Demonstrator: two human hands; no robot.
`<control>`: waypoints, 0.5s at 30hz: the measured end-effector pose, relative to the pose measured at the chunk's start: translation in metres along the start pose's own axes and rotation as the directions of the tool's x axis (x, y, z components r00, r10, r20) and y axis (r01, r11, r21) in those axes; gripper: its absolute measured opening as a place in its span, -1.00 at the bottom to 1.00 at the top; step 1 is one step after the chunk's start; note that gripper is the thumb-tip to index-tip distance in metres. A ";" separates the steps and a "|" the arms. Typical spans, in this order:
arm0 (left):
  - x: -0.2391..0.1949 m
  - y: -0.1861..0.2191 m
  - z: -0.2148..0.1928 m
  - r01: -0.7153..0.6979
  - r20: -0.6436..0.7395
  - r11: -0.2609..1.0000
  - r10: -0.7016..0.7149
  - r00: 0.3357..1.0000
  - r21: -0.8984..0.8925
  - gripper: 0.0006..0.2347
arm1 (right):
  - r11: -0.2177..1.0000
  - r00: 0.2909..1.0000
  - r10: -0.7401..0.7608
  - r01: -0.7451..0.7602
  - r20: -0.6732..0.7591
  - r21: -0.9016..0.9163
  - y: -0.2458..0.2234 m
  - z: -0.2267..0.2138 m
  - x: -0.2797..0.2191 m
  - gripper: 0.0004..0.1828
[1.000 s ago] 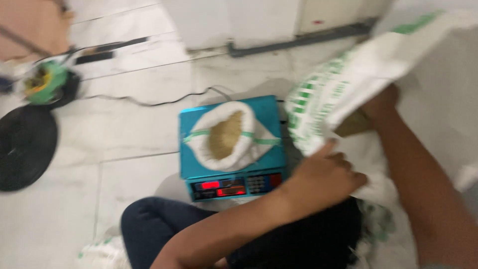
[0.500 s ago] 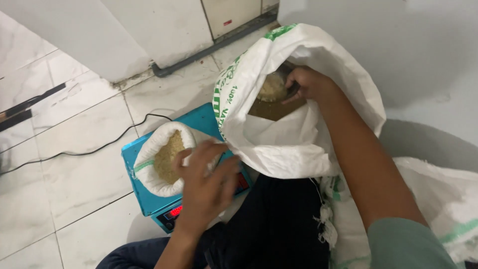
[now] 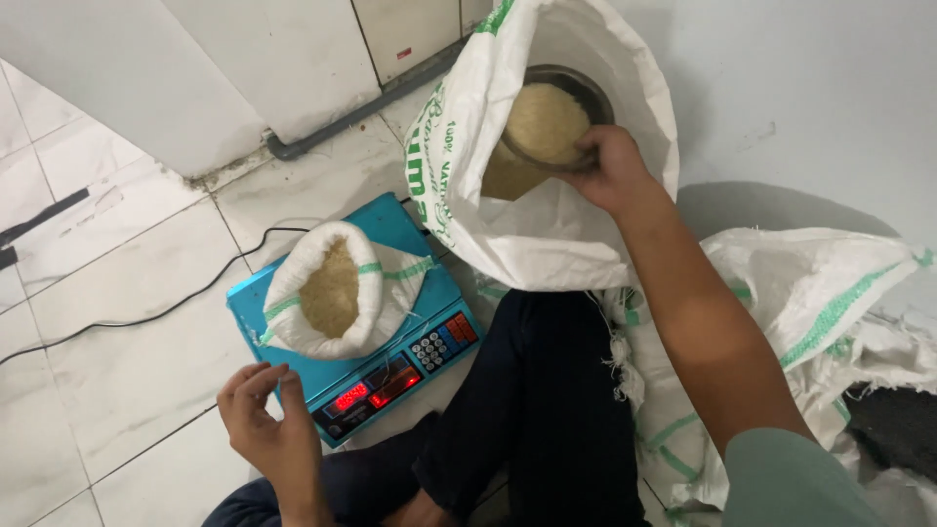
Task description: Scooping rice from a large sack into a smaller bag on a digital scale to reach a target weight.
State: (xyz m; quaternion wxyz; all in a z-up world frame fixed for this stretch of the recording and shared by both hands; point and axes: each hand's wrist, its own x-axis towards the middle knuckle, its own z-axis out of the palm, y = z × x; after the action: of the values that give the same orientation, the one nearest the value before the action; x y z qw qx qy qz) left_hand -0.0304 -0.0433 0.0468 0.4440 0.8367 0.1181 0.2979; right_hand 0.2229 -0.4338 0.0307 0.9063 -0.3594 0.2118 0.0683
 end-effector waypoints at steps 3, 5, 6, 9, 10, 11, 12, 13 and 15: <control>-0.009 -0.007 -0.014 0.043 -0.006 0.995 -0.044 0.999 -0.085 -0.91 | 0.993 0.990 -0.113 0.108 -0.083 -0.055 -0.006 0.007 -0.046 -0.50; -0.012 -0.008 -0.020 0.056 -0.005 0.994 -0.057 0.998 -0.093 -0.90 | 0.976 0.975 -0.178 0.158 -0.133 -0.148 -0.011 0.009 -0.073 -0.52; -0.014 -0.008 -0.022 0.057 0.020 0.998 -0.057 0.998 -0.038 -0.88 | 0.973 0.976 -0.203 0.193 -0.076 -0.125 -0.014 0.010 -0.088 -0.42; -0.016 -0.035 -0.017 0.225 0.059 0.973 -0.223 0.973 -0.044 -0.76 | 0.972 0.973 -0.214 0.221 0.084 -0.077 -0.022 0.022 -0.133 -0.24; -0.016 -0.049 -0.016 0.373 0.092 0.922 -0.364 0.927 -0.108 -0.68 | 0.974 0.961 -0.212 0.222 0.179 -0.040 -0.024 0.028 -0.146 -0.18; -0.015 -0.057 -0.014 0.388 0.067 0.916 -0.382 0.922 -0.100 -0.68 | 0.979 0.964 -0.184 0.197 0.193 -0.050 -0.022 0.037 -0.158 -0.18; -0.012 -0.066 -0.011 0.514 0.156 0.844 -0.493 0.856 -0.152 -0.63 | 0.978 0.940 -0.184 0.204 0.288 -0.039 -0.022 0.046 -0.169 -0.19; -0.009 -0.074 -0.008 0.630 0.249 0.752 -0.583 0.773 -0.195 -0.59 | 0.979 0.907 -0.180 0.205 0.380 -0.025 -0.022 0.055 -0.179 -0.20; -0.007 -0.061 -0.005 0.711 0.302 0.663 -0.646 0.701 -0.235 -0.57 | 0.978 0.889 -0.172 0.206 0.423 -0.035 -0.007 0.086 -0.197 -0.20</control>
State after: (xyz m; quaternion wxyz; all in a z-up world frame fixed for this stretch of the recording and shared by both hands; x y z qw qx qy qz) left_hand -0.0345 -0.0080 -0.0030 0.6672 0.6680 0.3267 0.0430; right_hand 0.0760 -0.3747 0.1761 0.9180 -0.3906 -0.0260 0.0633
